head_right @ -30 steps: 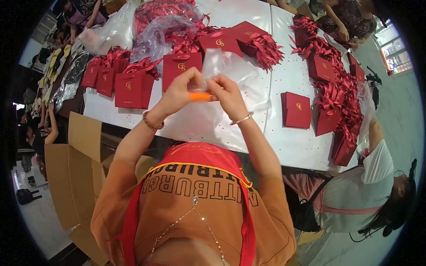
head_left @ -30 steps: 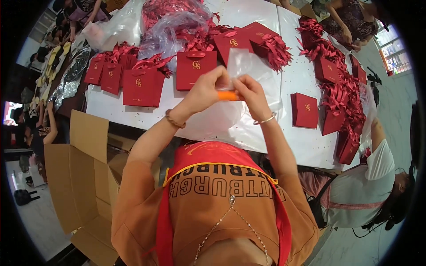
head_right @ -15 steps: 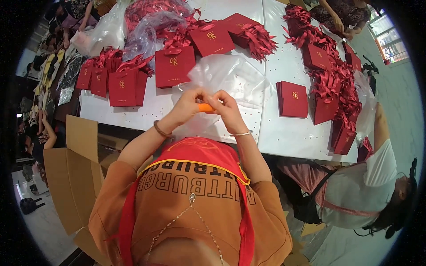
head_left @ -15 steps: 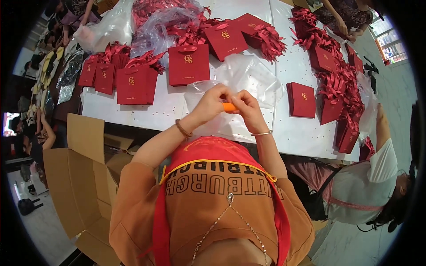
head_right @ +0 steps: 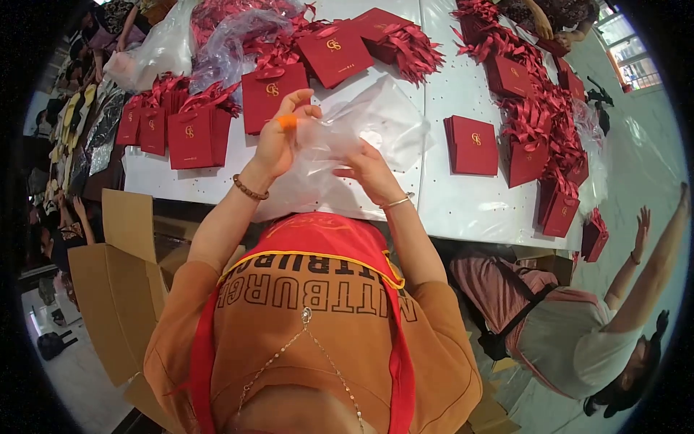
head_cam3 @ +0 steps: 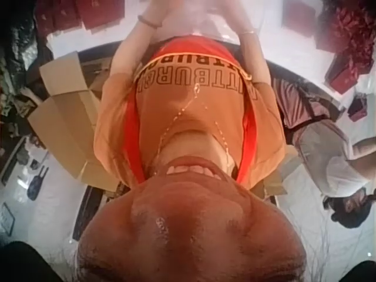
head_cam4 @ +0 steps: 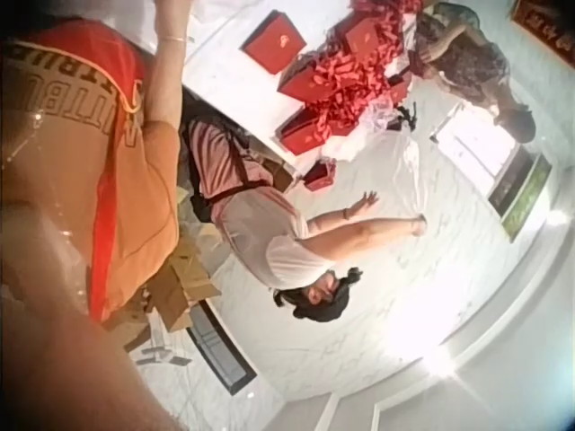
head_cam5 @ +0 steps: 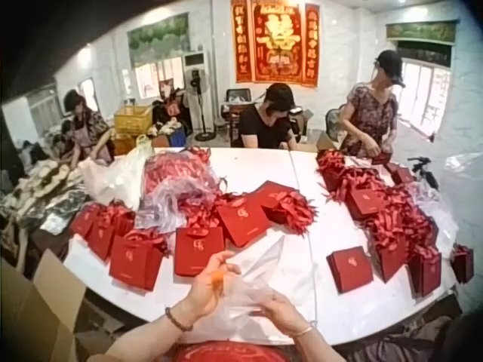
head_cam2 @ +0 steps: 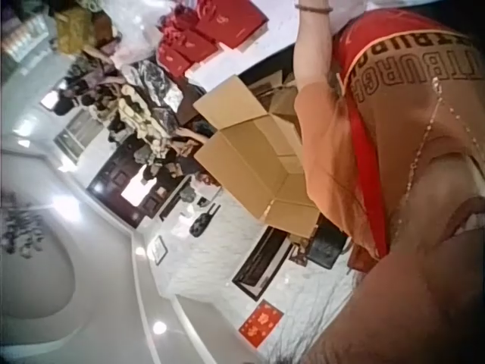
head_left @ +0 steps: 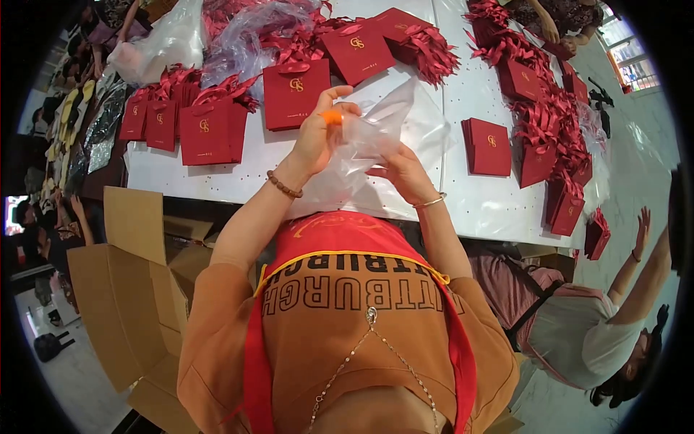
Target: Packaging red gift bags into plastic sleeves and organizing them.
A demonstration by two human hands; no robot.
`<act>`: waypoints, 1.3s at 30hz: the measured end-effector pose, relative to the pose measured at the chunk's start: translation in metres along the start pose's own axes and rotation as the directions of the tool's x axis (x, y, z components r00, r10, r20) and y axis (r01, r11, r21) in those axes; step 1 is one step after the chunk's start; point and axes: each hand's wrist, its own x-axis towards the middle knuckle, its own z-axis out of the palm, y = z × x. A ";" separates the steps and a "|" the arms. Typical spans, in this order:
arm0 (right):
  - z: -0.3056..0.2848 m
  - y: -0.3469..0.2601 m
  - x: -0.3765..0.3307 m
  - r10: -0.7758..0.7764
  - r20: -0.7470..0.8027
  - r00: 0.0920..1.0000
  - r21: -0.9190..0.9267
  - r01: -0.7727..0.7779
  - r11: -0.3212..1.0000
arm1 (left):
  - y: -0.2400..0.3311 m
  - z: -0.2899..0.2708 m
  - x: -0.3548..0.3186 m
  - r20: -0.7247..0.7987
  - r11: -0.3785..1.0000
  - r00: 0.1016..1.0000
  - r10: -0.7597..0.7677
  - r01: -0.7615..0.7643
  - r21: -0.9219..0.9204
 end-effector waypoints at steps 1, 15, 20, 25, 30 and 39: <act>0.003 -0.006 -0.005 -0.002 0.022 1.000 0.176 -0.002 0.984 | 0.005 0.006 -0.003 0.095 1.000 0.995 -0.005 0.003 0.016; -0.072 0.003 -0.032 -0.075 -0.172 0.982 0.596 0.165 0.786 | 0.005 -0.022 0.004 -0.116 0.958 0.955 -0.271 0.280 0.061; -0.041 0.002 -0.030 -0.343 -0.213 0.915 -0.629 0.140 0.764 | -0.002 0.002 0.007 0.033 0.887 0.945 -0.324 0.316 -0.336; -0.062 0.002 -0.031 0.138 -0.021 0.990 -0.163 -0.140 0.977 | 0.006 -0.040 0.014 0.238 0.825 0.922 -0.306 0.382 -0.417; -0.055 -0.003 -0.037 -0.134 0.028 0.991 0.469 0.105 0.877 | 0.034 -0.014 0.001 0.229 0.991 0.966 -0.119 0.130 -0.036; -0.079 0.001 -0.024 -0.365 0.040 0.930 0.618 0.264 0.741 | 0.023 -0.042 0.016 -0.005 0.471 0.963 -0.269 0.136 0.871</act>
